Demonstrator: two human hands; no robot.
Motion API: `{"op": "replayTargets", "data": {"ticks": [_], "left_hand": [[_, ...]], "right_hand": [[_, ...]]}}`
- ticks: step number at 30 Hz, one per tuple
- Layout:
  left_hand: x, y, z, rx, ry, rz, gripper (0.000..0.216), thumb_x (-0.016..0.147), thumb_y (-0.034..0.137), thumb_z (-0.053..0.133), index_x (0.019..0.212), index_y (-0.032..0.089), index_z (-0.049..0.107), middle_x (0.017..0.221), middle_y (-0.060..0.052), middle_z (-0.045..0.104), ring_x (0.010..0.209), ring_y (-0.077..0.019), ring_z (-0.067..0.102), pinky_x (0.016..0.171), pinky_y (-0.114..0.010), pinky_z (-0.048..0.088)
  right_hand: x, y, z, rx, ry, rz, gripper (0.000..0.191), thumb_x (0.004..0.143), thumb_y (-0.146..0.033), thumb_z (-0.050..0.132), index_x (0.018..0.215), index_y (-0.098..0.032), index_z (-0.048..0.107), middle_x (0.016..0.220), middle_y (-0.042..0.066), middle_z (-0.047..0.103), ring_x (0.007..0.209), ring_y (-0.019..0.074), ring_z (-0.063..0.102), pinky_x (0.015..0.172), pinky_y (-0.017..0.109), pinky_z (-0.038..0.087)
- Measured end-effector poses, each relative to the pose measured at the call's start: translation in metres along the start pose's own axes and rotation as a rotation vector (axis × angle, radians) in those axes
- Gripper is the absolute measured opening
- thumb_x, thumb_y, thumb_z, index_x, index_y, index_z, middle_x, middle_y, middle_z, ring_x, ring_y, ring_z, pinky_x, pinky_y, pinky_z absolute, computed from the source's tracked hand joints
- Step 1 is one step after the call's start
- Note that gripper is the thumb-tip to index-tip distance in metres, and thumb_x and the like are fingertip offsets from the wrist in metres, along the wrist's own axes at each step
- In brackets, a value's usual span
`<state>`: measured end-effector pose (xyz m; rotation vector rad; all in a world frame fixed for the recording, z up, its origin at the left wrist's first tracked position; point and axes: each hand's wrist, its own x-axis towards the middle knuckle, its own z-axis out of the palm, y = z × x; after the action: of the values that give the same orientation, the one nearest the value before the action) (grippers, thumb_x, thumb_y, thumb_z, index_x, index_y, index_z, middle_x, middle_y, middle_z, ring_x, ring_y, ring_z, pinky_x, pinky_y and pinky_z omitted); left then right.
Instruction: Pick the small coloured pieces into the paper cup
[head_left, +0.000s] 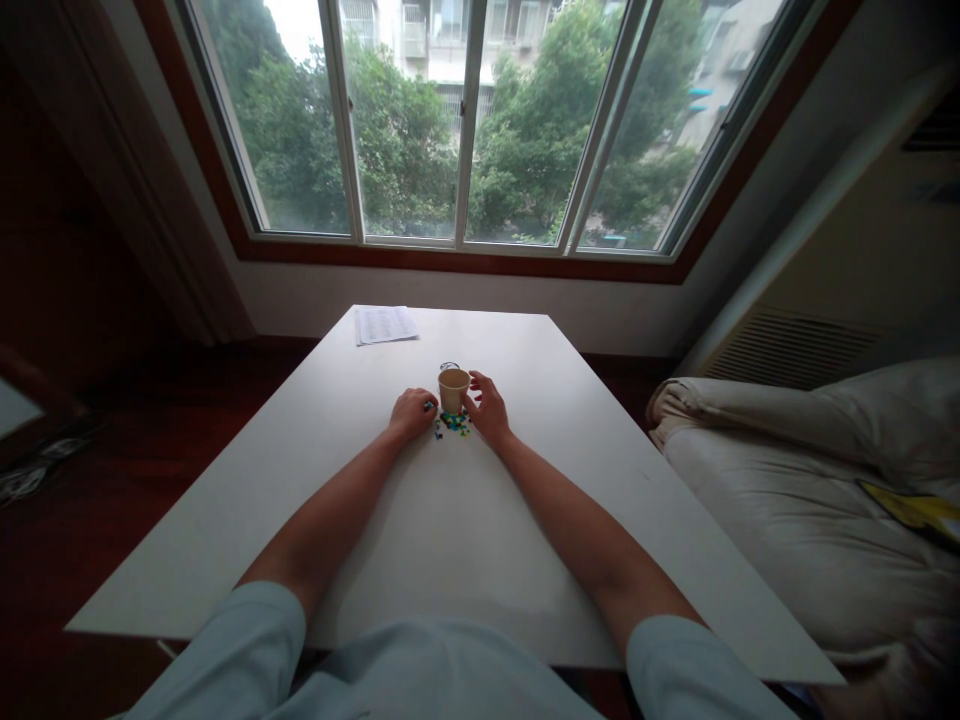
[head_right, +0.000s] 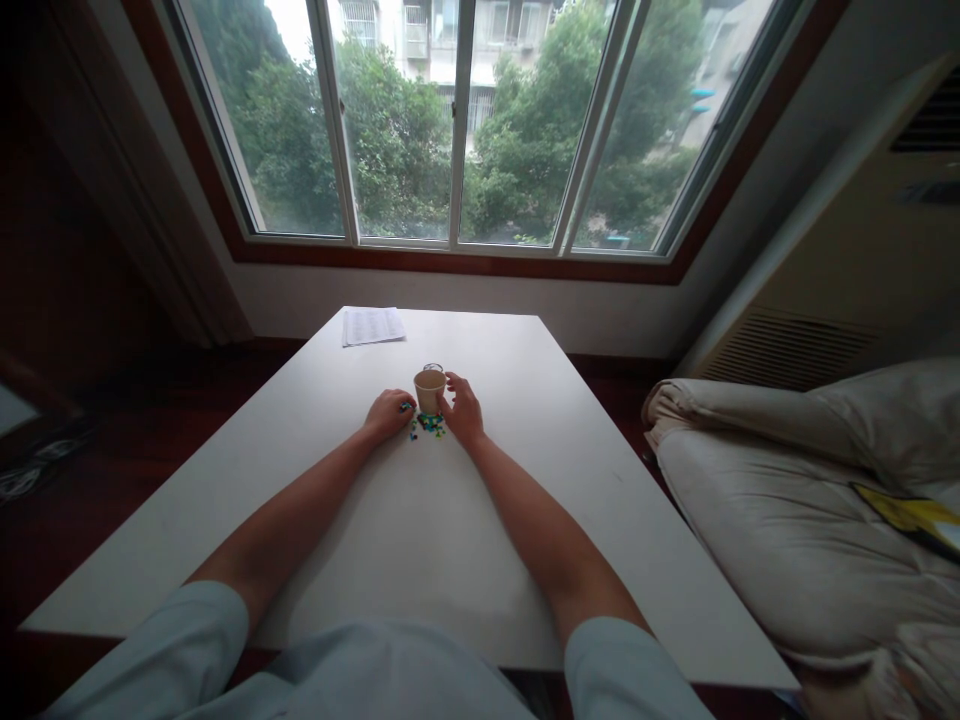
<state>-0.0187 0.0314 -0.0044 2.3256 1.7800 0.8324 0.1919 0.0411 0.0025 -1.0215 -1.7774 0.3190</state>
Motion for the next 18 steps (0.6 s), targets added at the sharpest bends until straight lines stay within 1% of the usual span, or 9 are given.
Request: {"op": "replayTargets", "data": {"ticks": [3, 5, 7, 10, 13, 18], "left_hand": [[0.001, -0.001, 0.002, -0.008, 0.003, -0.04, 0.022, 0.083, 0.025, 0.057, 0.095, 0.022, 0.075, 0.108, -0.008, 0.07, 0.106, -0.0231, 0.058, 0.1, -0.035, 0.043], [0.002, -0.004, 0.005, -0.031, 0.016, -0.072, 0.025, 0.084, 0.023, 0.055, 0.1, 0.021, 0.073, 0.11, -0.008, 0.07, 0.108, -0.023, 0.058, 0.101, -0.036, 0.043], [0.003, -0.006, 0.008, -0.086, 0.022, -0.091, 0.032, 0.084, 0.019, 0.052, 0.11, 0.022, 0.07, 0.115, -0.007, 0.069, 0.11, -0.0222, 0.059, 0.101, -0.036, 0.044], [0.004, -0.008, 0.012, -0.21, -0.004, -0.078, 0.049, 0.083, 0.013, 0.048, 0.129, 0.025, 0.06, 0.122, -0.003, 0.068, 0.113, -0.0196, 0.06, 0.101, -0.033, 0.044], [0.004, -0.006, 0.013, -0.282, -0.047, -0.032, 0.061, 0.079, 0.009, 0.047, 0.137, 0.028, 0.053, 0.128, -0.001, 0.066, 0.118, -0.0185, 0.059, 0.104, -0.032, 0.043], [0.005, -0.001, 0.01, -0.277, -0.109, 0.019, 0.073, 0.074, 0.006, 0.047, 0.143, 0.028, 0.047, 0.135, -0.002, 0.063, 0.124, -0.0203, 0.057, 0.107, -0.034, 0.042]], "right_hand": [[0.0, 0.003, 0.003, 0.027, -0.008, 0.044, 0.044, 0.089, -0.032, 0.053, 0.132, -0.023, 0.048, 0.109, 0.008, 0.065, 0.093, 0.0204, 0.063, 0.074, 0.033, 0.054], [0.001, 0.007, 0.005, 0.046, 0.008, 0.09, 0.039, 0.088, -0.027, 0.049, 0.127, -0.024, 0.049, 0.104, 0.006, 0.067, 0.09, 0.0195, 0.063, 0.074, 0.032, 0.054], [0.002, 0.012, 0.006, 0.058, 0.037, 0.132, 0.037, 0.087, -0.023, 0.046, 0.124, -0.025, 0.05, 0.101, 0.005, 0.067, 0.089, 0.0191, 0.064, 0.075, 0.033, 0.053], [0.003, 0.02, 0.006, 0.062, 0.055, 0.178, 0.039, 0.085, -0.022, 0.046, 0.125, -0.025, 0.048, 0.099, 0.004, 0.068, 0.085, 0.0187, 0.065, 0.076, 0.034, 0.053], [0.003, 0.025, 0.006, 0.055, 0.026, 0.214, 0.041, 0.086, -0.024, 0.047, 0.127, -0.025, 0.048, 0.096, 0.003, 0.068, 0.081, 0.0179, 0.065, 0.077, 0.033, 0.053], [0.003, 0.031, 0.01, 0.015, -0.078, 0.285, 0.038, 0.088, -0.027, 0.048, 0.125, -0.028, 0.052, 0.091, -0.001, 0.069, 0.081, 0.0176, 0.066, 0.08, 0.033, 0.052]]}}
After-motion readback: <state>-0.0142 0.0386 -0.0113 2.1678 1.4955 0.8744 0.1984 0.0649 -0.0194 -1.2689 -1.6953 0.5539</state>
